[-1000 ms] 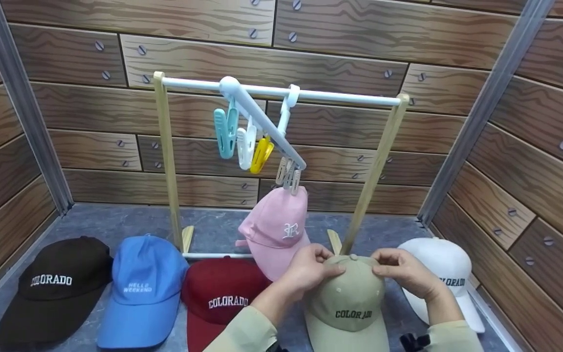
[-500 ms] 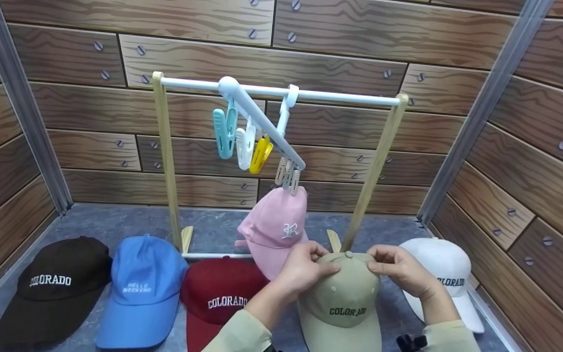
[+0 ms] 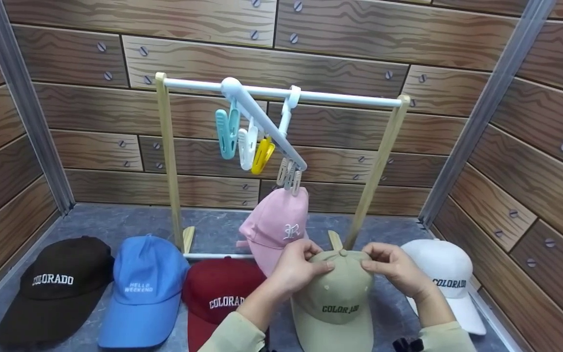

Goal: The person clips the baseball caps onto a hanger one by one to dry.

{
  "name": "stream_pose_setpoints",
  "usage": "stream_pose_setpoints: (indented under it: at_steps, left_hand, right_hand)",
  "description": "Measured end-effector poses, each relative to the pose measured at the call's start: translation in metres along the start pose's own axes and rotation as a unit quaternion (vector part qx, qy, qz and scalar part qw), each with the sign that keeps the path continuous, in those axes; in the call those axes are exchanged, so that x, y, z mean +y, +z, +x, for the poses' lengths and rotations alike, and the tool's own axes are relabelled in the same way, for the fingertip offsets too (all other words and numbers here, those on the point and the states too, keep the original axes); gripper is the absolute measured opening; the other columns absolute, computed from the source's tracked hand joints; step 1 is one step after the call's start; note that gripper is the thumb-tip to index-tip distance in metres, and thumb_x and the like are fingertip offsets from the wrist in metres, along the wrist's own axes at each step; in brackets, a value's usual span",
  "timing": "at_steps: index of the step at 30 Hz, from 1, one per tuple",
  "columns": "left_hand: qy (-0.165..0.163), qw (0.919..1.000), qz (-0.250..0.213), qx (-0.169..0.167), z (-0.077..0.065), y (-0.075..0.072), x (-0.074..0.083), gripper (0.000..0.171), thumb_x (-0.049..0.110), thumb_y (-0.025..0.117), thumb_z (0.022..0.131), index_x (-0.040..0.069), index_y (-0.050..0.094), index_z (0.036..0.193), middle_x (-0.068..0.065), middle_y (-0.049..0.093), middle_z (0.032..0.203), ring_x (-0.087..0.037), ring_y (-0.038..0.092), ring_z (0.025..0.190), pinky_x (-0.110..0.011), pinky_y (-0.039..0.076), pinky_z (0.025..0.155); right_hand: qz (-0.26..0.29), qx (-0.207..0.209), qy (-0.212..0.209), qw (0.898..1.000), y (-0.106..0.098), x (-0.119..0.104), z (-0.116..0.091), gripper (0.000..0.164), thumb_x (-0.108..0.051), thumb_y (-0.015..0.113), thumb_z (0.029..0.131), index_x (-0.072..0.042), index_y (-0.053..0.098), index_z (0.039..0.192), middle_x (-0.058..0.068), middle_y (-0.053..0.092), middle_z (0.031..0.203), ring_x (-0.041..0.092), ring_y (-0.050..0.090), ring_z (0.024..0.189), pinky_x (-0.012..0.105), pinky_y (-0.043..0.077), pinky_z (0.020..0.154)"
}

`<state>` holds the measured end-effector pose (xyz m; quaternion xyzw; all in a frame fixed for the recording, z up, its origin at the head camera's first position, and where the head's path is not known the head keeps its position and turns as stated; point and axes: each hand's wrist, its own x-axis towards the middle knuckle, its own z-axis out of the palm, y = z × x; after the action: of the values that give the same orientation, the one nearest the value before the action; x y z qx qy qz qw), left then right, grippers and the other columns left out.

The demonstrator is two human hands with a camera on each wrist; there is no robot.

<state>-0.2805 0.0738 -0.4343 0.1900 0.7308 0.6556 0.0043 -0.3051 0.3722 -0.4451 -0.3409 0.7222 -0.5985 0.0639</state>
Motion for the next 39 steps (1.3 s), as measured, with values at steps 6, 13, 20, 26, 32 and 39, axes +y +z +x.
stream_pose_setpoints:
  at_steps: [6, 13, 20, 26, 32, 39]
  left_hand:
    - [0.011, 0.9999, 0.008, -0.002, 0.000, -0.006, 0.002, 0.020, 0.007, 0.091, 0.088, 0.004, 0.073, 0.095, 0.003, 0.067, 0.081, -0.011, 0.062, 0.078, -0.027, 0.053, 0.069]
    - [0.022, 0.9995, 0.022, -0.007, -0.001, -0.014, 0.005, 0.020, 0.008, 0.090, 0.089, 0.005, 0.072, 0.096, 0.003, 0.065, 0.084, -0.012, 0.060, 0.083, -0.029, 0.051, 0.072]
    - [0.025, 0.9992, 0.032, -0.004, -0.003, -0.019, 0.008, 0.019, 0.008, 0.091, 0.090, 0.005, 0.073, 0.097, 0.002, 0.066, 0.086, -0.013, 0.060, 0.085, -0.031, 0.051, 0.073]
    - [0.030, 0.9991, 0.027, -0.008, -0.002, -0.023, 0.010, 0.015, 0.007, 0.090, 0.091, 0.005, 0.077, 0.099, 0.001, 0.076, 0.090, -0.010, 0.064, 0.084, -0.028, 0.053, 0.073]
    - [0.038, 0.9983, 0.044, -0.011, -0.001, -0.028, 0.012, 0.014, 0.009, 0.089, 0.092, 0.006, 0.081, 0.103, 0.002, 0.078, 0.094, -0.009, 0.064, 0.085, -0.027, 0.054, 0.074]
    - [0.042, 0.9982, 0.040, -0.013, -0.001, -0.035, 0.017, 0.013, 0.005, 0.088, 0.092, 0.005, 0.081, 0.103, 0.002, 0.074, 0.096, -0.011, 0.062, 0.089, -0.028, 0.052, 0.075]
  right_hand:
    - [-0.006, 0.010, -0.004, 1.000, 0.007, -0.003, 0.004, 0.012, 0.007, 0.060, 0.107, 0.019, 0.062, 0.110, -0.003, 0.075, 0.100, 0.008, 0.067, 0.088, 0.028, 0.056, 0.080]
    - [0.001, 0.016, -0.015, 1.000, 0.017, -0.008, 0.008, 0.012, 0.007, 0.059, 0.108, 0.019, 0.062, 0.110, -0.002, 0.074, 0.100, 0.009, 0.067, 0.088, 0.028, 0.056, 0.079]
    - [-0.009, 0.039, -0.022, 0.999, 0.022, -0.008, 0.011, 0.012, 0.008, 0.059, 0.107, 0.019, 0.062, 0.108, -0.002, 0.073, 0.099, 0.009, 0.066, 0.087, 0.026, 0.055, 0.078]
    - [-0.028, 0.058, -0.044, 0.997, 0.027, -0.009, 0.013, 0.009, 0.009, 0.060, 0.107, 0.016, 0.065, 0.109, -0.001, 0.074, 0.098, 0.010, 0.067, 0.085, 0.027, 0.056, 0.076]
    - [-0.044, 0.090, -0.052, 0.994, 0.036, -0.013, 0.016, 0.007, 0.009, 0.062, 0.105, 0.015, 0.066, 0.107, -0.001, 0.071, 0.094, 0.009, 0.065, 0.083, 0.026, 0.055, 0.074]
    - [-0.047, 0.105, -0.072, 0.991, 0.043, -0.015, 0.020, 0.006, 0.010, 0.062, 0.105, 0.012, 0.067, 0.107, 0.002, 0.070, 0.093, 0.011, 0.065, 0.081, 0.027, 0.055, 0.072]
